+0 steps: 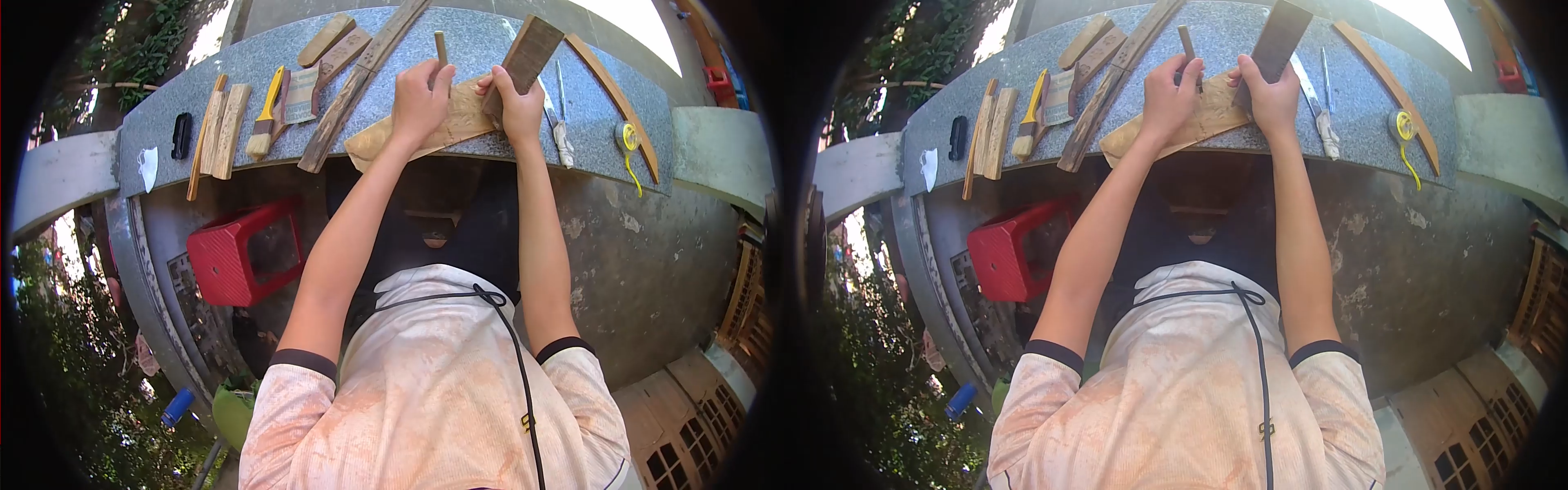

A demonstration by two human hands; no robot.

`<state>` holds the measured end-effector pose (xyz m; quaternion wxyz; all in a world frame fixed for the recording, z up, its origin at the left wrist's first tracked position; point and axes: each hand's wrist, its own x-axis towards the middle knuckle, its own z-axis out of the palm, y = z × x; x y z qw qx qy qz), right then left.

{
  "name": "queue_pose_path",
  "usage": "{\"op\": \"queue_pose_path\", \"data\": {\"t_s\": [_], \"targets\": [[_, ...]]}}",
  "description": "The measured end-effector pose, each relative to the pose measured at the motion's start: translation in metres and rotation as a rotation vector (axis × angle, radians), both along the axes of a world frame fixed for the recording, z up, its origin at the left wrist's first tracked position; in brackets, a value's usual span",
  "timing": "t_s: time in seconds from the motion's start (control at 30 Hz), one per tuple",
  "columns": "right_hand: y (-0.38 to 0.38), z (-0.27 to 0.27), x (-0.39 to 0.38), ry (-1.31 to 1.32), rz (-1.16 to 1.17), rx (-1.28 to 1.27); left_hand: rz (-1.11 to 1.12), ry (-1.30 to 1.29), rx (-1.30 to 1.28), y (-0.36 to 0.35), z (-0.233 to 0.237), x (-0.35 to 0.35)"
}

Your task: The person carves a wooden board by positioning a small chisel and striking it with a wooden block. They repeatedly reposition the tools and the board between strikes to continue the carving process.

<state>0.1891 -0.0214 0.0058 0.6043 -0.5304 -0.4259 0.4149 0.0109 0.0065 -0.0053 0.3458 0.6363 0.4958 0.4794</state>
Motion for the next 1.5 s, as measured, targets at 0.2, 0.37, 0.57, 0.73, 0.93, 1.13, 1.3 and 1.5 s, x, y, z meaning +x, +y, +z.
{"op": "queue_pose_path", "data": {"t_s": [0.2, 0.37, 0.57, 0.73, 0.93, 1.13, 1.3, 1.5], "targets": [[-0.002, 0.001, -0.002, 0.033, -0.023, 0.035, 0.041, 0.009, -0.012, 0.001, -0.002, 0.002], [-0.003, 0.007, -0.004, 0.013, -0.049, 0.004, 0.038, -0.003, -0.066, 0.002, 0.0, 0.003], [0.0, 0.005, -0.007, -0.006, -0.097, 0.004, 0.06, 0.237, 0.302, -0.003, -0.002, 0.003], [0.0, 0.002, -0.009, -0.004, -0.108, -0.013, 0.034, 0.29, 0.443, -0.005, -0.001, -0.001], [0.0, 0.002, -0.008, -0.023, -0.121, -0.022, 0.057, 0.215, 0.287, -0.007, -0.001, 0.003], [-0.002, 0.003, -0.007, -0.041, -0.114, -0.031, 0.045, 0.213, 0.219, -0.009, 0.0, 0.003], [-0.002, 0.004, -0.007, -0.052, -0.108, -0.008, 0.008, 0.328, 0.493, -0.012, 0.005, 0.005], [-0.002, 0.004, -0.007, -0.081, -0.102, 0.002, -0.011, 0.322, 0.59, -0.011, 0.003, 0.005]]}}
